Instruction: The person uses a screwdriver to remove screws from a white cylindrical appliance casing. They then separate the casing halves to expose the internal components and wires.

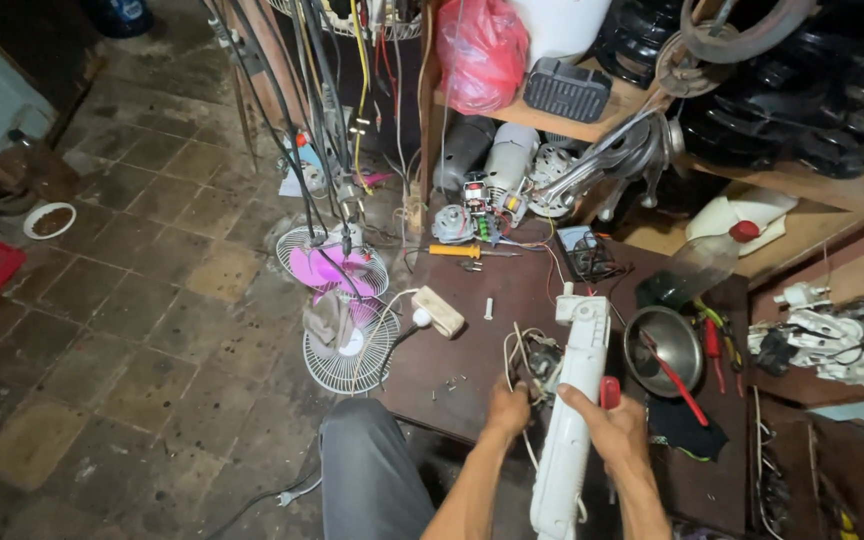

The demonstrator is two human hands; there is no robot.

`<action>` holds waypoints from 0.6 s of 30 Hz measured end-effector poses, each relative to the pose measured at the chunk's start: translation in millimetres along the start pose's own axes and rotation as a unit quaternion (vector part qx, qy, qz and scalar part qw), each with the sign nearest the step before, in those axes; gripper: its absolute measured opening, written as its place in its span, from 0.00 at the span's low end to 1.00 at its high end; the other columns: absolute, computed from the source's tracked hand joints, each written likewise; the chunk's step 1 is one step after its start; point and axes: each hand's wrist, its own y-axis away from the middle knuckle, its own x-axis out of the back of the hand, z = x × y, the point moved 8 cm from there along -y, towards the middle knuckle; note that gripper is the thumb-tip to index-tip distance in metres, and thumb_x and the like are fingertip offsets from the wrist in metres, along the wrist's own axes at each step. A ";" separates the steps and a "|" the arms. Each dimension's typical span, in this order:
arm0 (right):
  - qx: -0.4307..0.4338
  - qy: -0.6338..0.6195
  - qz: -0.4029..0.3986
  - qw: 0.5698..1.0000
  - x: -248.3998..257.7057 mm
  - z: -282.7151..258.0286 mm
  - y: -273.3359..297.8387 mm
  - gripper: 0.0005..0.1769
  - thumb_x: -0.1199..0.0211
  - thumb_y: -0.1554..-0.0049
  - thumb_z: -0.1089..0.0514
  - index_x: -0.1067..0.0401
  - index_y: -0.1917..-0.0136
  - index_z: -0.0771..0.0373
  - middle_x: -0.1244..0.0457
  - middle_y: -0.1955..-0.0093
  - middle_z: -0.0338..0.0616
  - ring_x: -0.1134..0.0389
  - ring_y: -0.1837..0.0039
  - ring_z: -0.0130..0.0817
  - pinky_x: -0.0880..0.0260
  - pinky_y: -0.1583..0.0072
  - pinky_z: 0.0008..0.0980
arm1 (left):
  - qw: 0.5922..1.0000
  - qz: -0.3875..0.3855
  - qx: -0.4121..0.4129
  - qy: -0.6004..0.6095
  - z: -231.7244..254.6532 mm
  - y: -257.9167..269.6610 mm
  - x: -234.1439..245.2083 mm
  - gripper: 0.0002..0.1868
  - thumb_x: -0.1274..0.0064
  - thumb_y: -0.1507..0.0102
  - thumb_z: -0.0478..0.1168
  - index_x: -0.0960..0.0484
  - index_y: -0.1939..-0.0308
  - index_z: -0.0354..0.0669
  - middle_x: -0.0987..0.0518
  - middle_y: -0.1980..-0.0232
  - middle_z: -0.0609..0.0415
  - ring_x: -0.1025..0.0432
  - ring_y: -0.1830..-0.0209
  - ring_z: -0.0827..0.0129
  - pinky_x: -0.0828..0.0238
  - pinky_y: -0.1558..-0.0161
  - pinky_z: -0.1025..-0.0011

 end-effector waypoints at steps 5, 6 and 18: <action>0.018 0.133 -0.011 0.991 2.3 -23.7 -0.9 0.34 0.24 0.63 0.42 0.23 0.51 0.67 0.30 0.53 0.45 0.32 0.50 0.37 0.35 0.50 0.34 | 0.993 -0.058 0.089 0.052 -30.2 25.2 -9.0 0.19 0.56 0.33 0.44 0.28 0.38 0.52 0.16 0.46 0.57 0.23 0.62 0.68 0.26 0.63 0.73; 0.023 0.185 -0.010 0.982 1.4 -25.0 -3.0 0.48 0.24 0.66 0.38 0.26 0.39 0.69 0.30 0.42 0.48 0.30 0.40 0.43 0.33 0.43 0.36 | 0.997 -0.044 0.062 0.019 -43.9 16.9 -8.0 0.21 0.53 0.35 0.46 0.27 0.37 0.51 0.20 0.42 0.54 0.23 0.47 0.64 0.22 0.48 0.70; -0.010 0.151 -0.036 0.988 -37.9 -22.4 21.1 0.50 0.27 0.62 0.33 0.31 0.35 0.65 0.33 0.38 0.50 0.30 0.39 0.47 0.31 0.41 0.41 | 0.894 -0.163 0.191 0.372 3.8 167.9 16.1 0.35 0.61 0.30 0.62 0.21 0.50 0.27 0.24 0.71 0.38 0.27 0.78 0.53 0.22 0.76 0.58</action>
